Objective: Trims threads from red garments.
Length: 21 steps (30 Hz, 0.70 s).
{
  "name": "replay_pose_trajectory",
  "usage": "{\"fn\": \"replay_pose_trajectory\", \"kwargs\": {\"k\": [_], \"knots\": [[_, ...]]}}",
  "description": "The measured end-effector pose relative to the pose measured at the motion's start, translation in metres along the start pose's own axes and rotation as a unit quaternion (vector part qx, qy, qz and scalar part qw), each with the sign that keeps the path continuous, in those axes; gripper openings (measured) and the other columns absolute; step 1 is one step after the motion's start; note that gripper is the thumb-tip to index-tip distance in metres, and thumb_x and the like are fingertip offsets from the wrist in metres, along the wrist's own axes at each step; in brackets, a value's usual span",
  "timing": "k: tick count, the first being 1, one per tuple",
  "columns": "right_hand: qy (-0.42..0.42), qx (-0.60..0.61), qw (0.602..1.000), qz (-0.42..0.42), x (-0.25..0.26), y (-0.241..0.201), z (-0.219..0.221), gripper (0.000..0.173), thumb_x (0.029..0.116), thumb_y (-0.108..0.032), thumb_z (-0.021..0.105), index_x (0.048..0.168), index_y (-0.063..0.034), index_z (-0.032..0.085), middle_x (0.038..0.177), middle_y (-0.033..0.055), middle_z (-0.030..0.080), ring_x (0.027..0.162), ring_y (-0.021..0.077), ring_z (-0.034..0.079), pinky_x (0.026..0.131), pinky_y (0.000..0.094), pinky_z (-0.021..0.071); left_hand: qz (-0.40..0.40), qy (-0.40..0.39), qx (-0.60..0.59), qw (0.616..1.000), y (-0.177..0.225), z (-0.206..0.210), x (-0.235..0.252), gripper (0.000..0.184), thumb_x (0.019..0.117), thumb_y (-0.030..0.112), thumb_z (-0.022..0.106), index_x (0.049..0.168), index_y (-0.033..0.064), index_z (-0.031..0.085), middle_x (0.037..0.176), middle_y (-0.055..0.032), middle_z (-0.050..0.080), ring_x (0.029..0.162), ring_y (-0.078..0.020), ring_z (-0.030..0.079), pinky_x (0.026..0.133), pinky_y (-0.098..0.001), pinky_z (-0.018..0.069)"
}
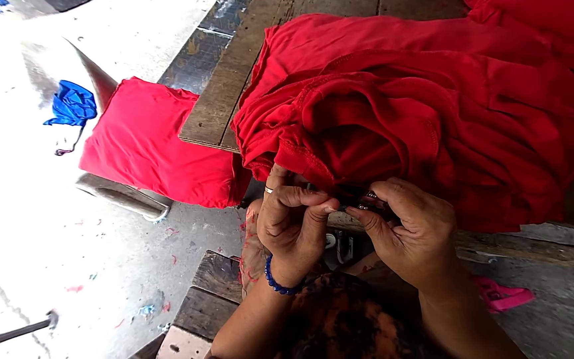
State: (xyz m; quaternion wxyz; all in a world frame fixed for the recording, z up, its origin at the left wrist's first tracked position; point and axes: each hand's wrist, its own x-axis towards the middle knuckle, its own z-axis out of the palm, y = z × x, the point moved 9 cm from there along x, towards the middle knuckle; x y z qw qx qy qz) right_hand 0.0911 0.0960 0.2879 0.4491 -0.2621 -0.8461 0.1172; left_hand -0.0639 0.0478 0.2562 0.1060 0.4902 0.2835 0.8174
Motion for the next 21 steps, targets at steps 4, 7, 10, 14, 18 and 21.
{"fn": "replay_pose_trajectory", "kwargs": {"k": [4,7,10,14,18,21], "knots": [[0.015,-0.004,1.000,-0.005,0.004,-0.005,0.002,0.025,0.0994,-0.024,0.067,0.094,0.0009,0.069,0.075,0.0046,0.060,0.068,0.0067,0.056,0.061,0.0195,0.0442,0.000,-0.001,0.002,1.000,0.001,0.001,-0.001,0.004,0.0971,0.018,0.072,0.101,0.0170,0.070,0.122,0.0049,0.064,0.109,-0.0048,0.063,0.090,-0.0227,0.0558],[-0.001,0.047,0.999,0.009,0.005,-0.003,0.005,0.024,0.0990,-0.023,0.068,0.095,0.0012,0.069,0.080,0.0031,0.064,0.074,0.0015,0.060,0.066,0.0153,0.0491,0.001,-0.001,0.009,1.000,0.001,0.001,-0.001,0.004,0.0981,0.020,0.070,0.101,0.0177,0.070,0.124,0.0055,0.065,0.112,-0.0048,0.062,0.094,-0.0235,0.0543],[-0.010,0.069,0.997,0.015,0.003,-0.001,0.007,0.025,0.0990,-0.023,0.068,0.097,0.0015,0.069,0.083,0.0031,0.067,0.077,0.0001,0.061,0.069,0.0149,0.0509,-0.007,0.004,0.000,1.000,0.000,0.000,-0.001,0.004,0.0981,0.020,0.070,0.101,0.0178,0.070,0.124,0.0054,0.064,0.112,-0.0042,0.062,0.094,-0.0232,0.0539],[0.014,0.053,0.998,0.012,-0.001,0.002,0.002,0.024,0.0989,-0.022,0.069,0.094,0.0012,0.067,0.079,0.0032,0.063,0.074,0.0004,0.059,0.067,0.0138,0.0488,-0.030,0.013,-0.026,0.999,-0.002,-0.001,0.000,0.003,0.0976,0.018,0.071,0.100,0.0176,0.069,0.124,0.0040,0.063,0.108,-0.0039,0.063,0.087,-0.0207,0.0562],[0.028,0.005,1.000,0.002,0.000,-0.002,0.001,0.025,0.0996,-0.024,0.068,0.094,0.0010,0.067,0.076,0.0046,0.060,0.070,0.0052,0.057,0.063,0.0179,0.0466,-0.024,-0.003,-0.028,0.999,-0.001,0.002,0.000,0.004,0.0979,0.017,0.070,0.101,0.0176,0.068,0.127,0.0035,0.062,0.108,-0.0049,0.063,0.086,-0.0219,0.0576],[0.035,-0.026,0.999,-0.018,0.006,-0.011,0.003,0.026,0.1004,-0.024,0.066,0.093,0.0012,0.067,0.074,0.0054,0.059,0.068,0.0081,0.056,0.060,0.0201,0.0443,-0.019,-0.008,-0.018,1.000,0.000,0.003,-0.002,0.003,0.0981,0.019,0.070,0.100,0.0180,0.068,0.127,0.0043,0.061,0.107,-0.0040,0.063,0.086,-0.0217,0.0577]]}}
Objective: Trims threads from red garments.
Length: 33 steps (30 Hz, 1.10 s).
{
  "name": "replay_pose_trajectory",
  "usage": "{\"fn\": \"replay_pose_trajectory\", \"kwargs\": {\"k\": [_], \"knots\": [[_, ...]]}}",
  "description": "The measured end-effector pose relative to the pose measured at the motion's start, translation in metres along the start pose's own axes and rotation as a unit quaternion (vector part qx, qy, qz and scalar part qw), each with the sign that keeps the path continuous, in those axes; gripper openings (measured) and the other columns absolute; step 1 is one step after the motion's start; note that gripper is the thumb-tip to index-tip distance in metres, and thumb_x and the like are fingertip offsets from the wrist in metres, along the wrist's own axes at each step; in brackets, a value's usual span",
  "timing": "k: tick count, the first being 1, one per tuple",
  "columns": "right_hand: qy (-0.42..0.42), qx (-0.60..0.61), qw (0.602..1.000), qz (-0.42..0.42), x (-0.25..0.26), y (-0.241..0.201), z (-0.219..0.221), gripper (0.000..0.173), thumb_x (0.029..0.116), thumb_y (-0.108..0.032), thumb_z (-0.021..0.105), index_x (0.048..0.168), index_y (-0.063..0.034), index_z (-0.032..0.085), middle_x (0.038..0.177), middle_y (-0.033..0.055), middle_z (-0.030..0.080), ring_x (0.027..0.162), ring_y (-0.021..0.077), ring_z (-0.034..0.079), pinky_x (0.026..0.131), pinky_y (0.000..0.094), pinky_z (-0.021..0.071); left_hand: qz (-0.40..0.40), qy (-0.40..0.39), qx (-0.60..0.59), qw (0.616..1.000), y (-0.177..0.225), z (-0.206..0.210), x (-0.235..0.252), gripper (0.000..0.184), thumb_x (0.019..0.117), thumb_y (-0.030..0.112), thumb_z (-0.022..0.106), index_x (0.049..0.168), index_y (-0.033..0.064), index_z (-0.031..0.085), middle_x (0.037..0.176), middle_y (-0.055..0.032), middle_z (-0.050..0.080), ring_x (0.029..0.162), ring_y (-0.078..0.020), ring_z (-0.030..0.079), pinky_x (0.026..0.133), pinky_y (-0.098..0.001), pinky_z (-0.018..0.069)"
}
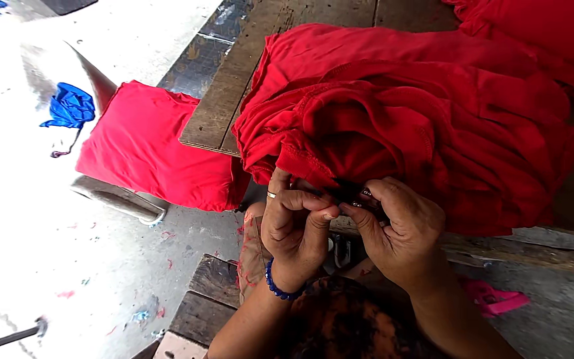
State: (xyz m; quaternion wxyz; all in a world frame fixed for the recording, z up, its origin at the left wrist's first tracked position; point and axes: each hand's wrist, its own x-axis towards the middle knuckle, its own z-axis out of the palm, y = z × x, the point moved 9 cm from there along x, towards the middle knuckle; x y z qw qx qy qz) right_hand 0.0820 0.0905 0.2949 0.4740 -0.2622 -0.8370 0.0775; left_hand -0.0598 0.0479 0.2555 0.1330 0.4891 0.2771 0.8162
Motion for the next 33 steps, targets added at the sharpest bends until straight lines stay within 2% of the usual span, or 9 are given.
{"fn": "replay_pose_trajectory", "kwargs": {"k": [4,8,12,23,25,28,30,31,33], "knots": [[-0.008,0.006,1.000,-0.001,0.005,-0.004,0.003,0.025,0.1015,-0.021,0.064,0.090,0.0011,0.068,0.073,0.0058,0.058,0.067,0.0095,0.056,0.059,0.0214,0.0433,-0.005,0.000,-0.007,1.000,-0.001,-0.002,-0.003,0.003,0.0994,0.018,0.068,0.102,0.0172,0.068,0.127,0.0038,0.061,0.105,-0.0035,0.063,0.083,-0.0203,0.0572],[-0.062,0.210,0.971,0.094,0.001,0.022,0.004,0.015,0.1000,-0.015,0.065,0.099,-0.0006,0.068,0.082,-0.0041,0.063,0.073,-0.0057,0.058,0.066,0.0094,0.0500,-0.045,0.029,-0.068,0.996,-0.004,-0.007,-0.004,0.008,0.1043,0.024,0.060,0.112,0.0224,0.062,0.134,0.0010,0.062,0.106,-0.0108,0.071,0.080,-0.0281,0.0644],[-0.125,0.320,0.926,0.157,-0.001,0.040,0.006,0.007,0.0969,-0.014,0.067,0.098,-0.0073,0.068,0.079,-0.0097,0.061,0.069,-0.0052,0.056,0.063,0.0102,0.0494,-0.070,0.045,-0.129,0.988,-0.006,-0.006,-0.003,0.009,0.1064,0.030,0.054,0.112,0.0234,0.056,0.138,-0.0029,0.059,0.106,-0.0162,0.072,0.078,-0.0320,0.0652],[-0.142,0.257,0.949,0.114,0.012,0.030,0.008,0.012,0.0983,-0.013,0.064,0.094,-0.0042,0.071,0.079,-0.0073,0.063,0.071,-0.0054,0.058,0.063,0.0093,0.0490,-0.069,0.031,-0.130,0.989,-0.004,-0.007,-0.005,0.013,0.1063,0.034,0.053,0.115,0.0254,0.056,0.138,-0.0003,0.059,0.105,-0.0130,0.071,0.080,-0.0291,0.0638],[-0.117,0.266,0.951,0.104,0.011,0.030,0.005,0.012,0.0991,-0.013,0.063,0.095,-0.0034,0.070,0.080,-0.0075,0.063,0.071,-0.0059,0.057,0.064,0.0093,0.0487,-0.086,0.045,-0.140,0.985,-0.006,-0.010,-0.006,0.013,0.1048,0.024,0.059,0.118,0.0251,0.059,0.130,0.0010,0.063,0.099,-0.0125,0.072,0.081,-0.0316,0.0641],[-0.025,0.225,0.972,0.060,0.005,0.027,-0.007,0.015,0.0964,-0.020,0.071,0.100,-0.0080,0.063,0.084,-0.0092,0.058,0.072,-0.0081,0.053,0.063,0.0077,0.0469,-0.086,0.071,-0.106,0.988,-0.008,-0.015,-0.006,0.038,0.0978,-0.002,0.063,0.130,0.0184,0.061,0.119,-0.0001,0.072,0.097,-0.0133,0.074,0.085,-0.0353,0.0642],[0.042,0.144,0.988,0.021,-0.002,0.022,-0.013,0.027,0.0873,-0.022,0.082,0.099,-0.0094,0.061,0.091,-0.0052,0.055,0.074,-0.0062,0.051,0.064,0.0067,0.0446,-0.060,0.089,-0.048,0.993,-0.005,-0.019,-0.003,0.039,0.0961,-0.004,0.066,0.132,0.0115,0.066,0.115,-0.0033,0.075,0.097,-0.0141,0.075,0.084,-0.0337,0.0643],[0.055,0.094,0.994,-0.001,-0.004,0.018,-0.012,0.030,0.0865,-0.020,0.083,0.102,-0.0058,0.061,0.097,0.0000,0.051,0.077,-0.0024,0.049,0.067,0.0082,0.0432,-0.044,0.095,-0.020,0.994,-0.002,-0.020,-0.001,0.036,0.0953,-0.003,0.067,0.129,0.0094,0.068,0.111,-0.0034,0.076,0.095,-0.0134,0.075,0.083,-0.0322,0.0639],[0.063,0.012,0.997,-0.035,-0.007,0.012,-0.006,0.029,0.0855,-0.011,0.081,0.108,-0.0002,0.067,0.104,0.0101,0.054,0.087,0.0073,0.055,0.076,0.0142,0.0482,-0.015,0.108,0.031,0.994,0.003,-0.022,0.003,0.026,0.0936,0.000,0.072,0.118,0.0091,0.075,0.105,-0.0006,0.077,0.091,-0.0110,0.074,0.080,-0.0296,0.0639]]}}
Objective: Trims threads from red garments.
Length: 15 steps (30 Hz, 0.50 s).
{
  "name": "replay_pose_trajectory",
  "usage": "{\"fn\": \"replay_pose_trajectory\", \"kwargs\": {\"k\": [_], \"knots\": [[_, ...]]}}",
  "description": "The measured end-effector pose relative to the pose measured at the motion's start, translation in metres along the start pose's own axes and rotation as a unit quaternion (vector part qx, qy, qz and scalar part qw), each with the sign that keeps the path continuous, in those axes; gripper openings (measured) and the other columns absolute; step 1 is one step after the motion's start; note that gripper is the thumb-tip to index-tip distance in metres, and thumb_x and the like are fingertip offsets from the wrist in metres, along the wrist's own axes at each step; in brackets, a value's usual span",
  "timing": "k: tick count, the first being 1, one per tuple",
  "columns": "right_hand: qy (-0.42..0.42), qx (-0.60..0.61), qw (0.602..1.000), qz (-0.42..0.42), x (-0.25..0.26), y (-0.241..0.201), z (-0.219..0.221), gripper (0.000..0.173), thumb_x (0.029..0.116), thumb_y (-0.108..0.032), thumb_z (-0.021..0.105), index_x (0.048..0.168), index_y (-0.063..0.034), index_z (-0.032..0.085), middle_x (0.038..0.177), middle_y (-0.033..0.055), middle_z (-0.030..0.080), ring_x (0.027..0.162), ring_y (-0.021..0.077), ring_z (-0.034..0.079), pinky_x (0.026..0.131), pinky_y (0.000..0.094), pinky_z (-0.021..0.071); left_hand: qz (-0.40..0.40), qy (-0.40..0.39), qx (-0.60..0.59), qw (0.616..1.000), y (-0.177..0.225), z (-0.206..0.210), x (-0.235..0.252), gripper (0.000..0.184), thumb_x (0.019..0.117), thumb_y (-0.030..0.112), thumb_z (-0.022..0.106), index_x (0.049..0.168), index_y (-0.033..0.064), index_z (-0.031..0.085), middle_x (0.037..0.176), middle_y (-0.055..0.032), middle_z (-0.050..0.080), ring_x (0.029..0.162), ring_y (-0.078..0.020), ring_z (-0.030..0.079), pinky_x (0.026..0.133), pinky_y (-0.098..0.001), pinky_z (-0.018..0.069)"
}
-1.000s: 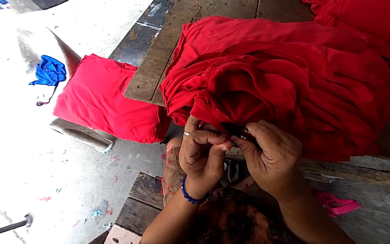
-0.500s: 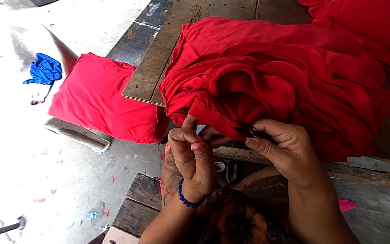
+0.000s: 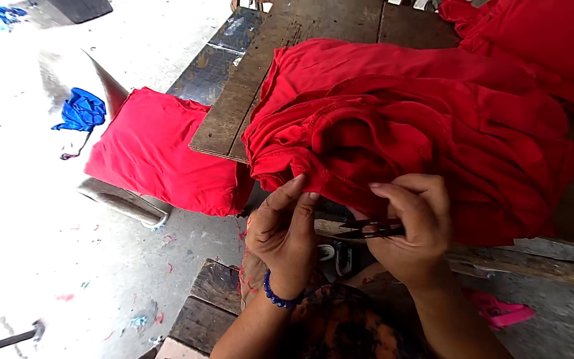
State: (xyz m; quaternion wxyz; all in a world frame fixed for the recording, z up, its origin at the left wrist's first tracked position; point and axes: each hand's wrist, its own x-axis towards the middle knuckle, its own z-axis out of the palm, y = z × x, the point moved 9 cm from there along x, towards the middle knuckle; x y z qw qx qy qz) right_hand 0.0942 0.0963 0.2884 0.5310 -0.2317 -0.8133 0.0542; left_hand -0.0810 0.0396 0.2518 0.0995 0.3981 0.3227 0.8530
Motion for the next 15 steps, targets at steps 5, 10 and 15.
{"fn": "replay_pose_trajectory", "kwargs": {"k": [5,10,15], "knots": [[-0.048,0.019,0.999,0.003,0.016,0.009,-0.002,0.012,0.0904,-0.001,0.067,0.100,0.0039,0.071,0.100,0.0135,0.071,0.089,0.0081,0.067,0.077,0.0159,0.0542,0.018,-0.028,0.063,0.997,0.011,0.007,0.009,0.011,0.0987,0.011,0.068,0.107,0.0145,0.073,0.118,0.0035,0.060,0.096,-0.0053,0.066,0.075,-0.0206,0.0609],[-0.143,0.168,0.971,0.090,0.055,0.039,-0.004,0.015,0.1005,-0.011,0.061,0.091,-0.0017,0.068,0.076,-0.0066,0.060,0.065,-0.0109,0.051,0.060,0.0053,0.0432,-0.108,-0.087,0.056,0.989,-0.013,0.005,0.013,0.010,0.1046,0.011,0.058,0.110,0.0128,0.066,0.093,0.0055,0.071,0.063,-0.0012,0.064,0.051,-0.0170,0.0547],[-0.157,0.374,0.867,0.288,0.059,0.082,0.027,0.028,0.1014,-0.006,0.055,0.077,-0.0181,0.060,0.061,-0.0134,0.053,0.052,-0.0064,0.047,0.049,0.0094,0.0389,-0.151,-0.151,0.065,0.975,-0.027,0.007,0.021,0.013,0.1055,0.009,0.055,0.112,0.0133,0.067,0.091,0.0073,0.068,0.069,0.0004,0.062,0.059,-0.0158,0.0533]]}}
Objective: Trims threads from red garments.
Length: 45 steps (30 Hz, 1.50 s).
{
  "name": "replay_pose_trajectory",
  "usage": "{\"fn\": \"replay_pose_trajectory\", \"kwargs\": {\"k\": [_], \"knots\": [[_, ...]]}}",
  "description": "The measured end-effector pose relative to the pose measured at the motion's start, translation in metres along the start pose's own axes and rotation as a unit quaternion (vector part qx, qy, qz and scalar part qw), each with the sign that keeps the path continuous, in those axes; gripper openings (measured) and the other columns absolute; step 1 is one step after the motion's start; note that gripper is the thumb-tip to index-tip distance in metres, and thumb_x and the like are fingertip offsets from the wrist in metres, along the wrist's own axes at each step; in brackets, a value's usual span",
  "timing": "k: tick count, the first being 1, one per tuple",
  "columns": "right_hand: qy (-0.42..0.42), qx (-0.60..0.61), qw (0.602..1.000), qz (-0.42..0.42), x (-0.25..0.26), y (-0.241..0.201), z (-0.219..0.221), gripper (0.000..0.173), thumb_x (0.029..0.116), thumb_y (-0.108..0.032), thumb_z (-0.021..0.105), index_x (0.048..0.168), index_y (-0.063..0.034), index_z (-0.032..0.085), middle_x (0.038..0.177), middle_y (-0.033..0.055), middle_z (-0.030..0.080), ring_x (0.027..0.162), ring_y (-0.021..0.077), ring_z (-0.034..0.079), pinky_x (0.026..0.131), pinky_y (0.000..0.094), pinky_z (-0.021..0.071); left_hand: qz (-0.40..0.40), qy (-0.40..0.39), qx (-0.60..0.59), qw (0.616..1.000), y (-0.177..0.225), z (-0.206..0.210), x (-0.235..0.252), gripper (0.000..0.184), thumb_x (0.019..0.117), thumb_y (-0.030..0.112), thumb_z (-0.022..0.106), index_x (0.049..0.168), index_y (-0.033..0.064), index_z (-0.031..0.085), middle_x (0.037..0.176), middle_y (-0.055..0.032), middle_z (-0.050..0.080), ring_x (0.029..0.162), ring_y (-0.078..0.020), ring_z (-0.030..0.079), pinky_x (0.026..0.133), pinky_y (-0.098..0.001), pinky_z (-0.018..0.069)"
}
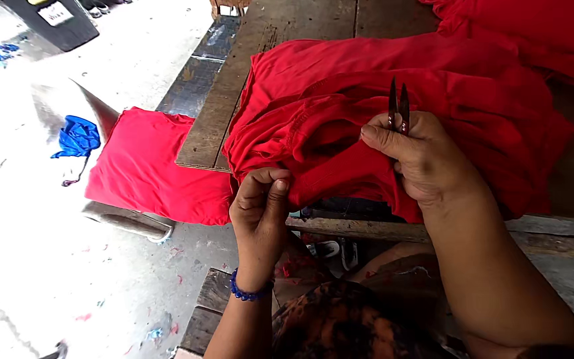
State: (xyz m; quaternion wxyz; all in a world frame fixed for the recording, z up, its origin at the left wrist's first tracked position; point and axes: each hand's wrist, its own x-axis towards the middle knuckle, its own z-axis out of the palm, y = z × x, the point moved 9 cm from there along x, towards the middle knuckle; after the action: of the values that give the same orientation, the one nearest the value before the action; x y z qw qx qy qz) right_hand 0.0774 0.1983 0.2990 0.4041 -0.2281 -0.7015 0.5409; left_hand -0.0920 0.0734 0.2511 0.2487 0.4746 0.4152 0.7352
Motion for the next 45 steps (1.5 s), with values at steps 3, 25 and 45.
{"fn": "replay_pose_trajectory", "kwargs": {"k": [3,25,45], "knots": [[0.010,0.061,0.996,0.062,0.003,0.015,-0.004,0.030,0.1018,-0.006,0.054,0.074,-0.0169,0.061,0.062,-0.0093,0.057,0.053,-0.0034,0.052,0.051,0.0118,0.0445,0.032,-0.053,0.041,0.997,0.003,0.008,0.003,0.018,0.1087,0.016,0.050,0.112,0.0135,0.067,0.100,0.0101,0.069,0.084,0.0011,0.066,0.074,-0.0182,0.0567],[0.008,0.092,0.987,0.134,0.003,0.034,-0.004,0.030,0.1012,-0.005,0.056,0.073,-0.0147,0.063,0.062,-0.0066,0.061,0.054,-0.0022,0.056,0.052,0.0132,0.0483,-0.055,-0.068,-0.038,0.995,-0.017,0.002,0.011,0.031,0.1108,0.031,0.039,0.090,0.0243,0.061,0.077,0.0123,0.057,0.066,0.0016,0.056,0.060,-0.0151,0.0489],[0.015,0.030,0.998,0.050,0.000,0.008,-0.009,0.029,0.1011,-0.006,0.058,0.075,-0.0170,0.061,0.061,-0.0103,0.057,0.053,-0.0037,0.051,0.051,0.0115,0.0448,0.066,-0.196,0.150,0.967,0.013,0.018,0.009,0.007,0.0983,0.001,0.060,0.095,-0.0003,0.066,0.076,0.0021,0.063,0.063,0.0002,0.058,0.059,-0.0155,0.0506]]}}
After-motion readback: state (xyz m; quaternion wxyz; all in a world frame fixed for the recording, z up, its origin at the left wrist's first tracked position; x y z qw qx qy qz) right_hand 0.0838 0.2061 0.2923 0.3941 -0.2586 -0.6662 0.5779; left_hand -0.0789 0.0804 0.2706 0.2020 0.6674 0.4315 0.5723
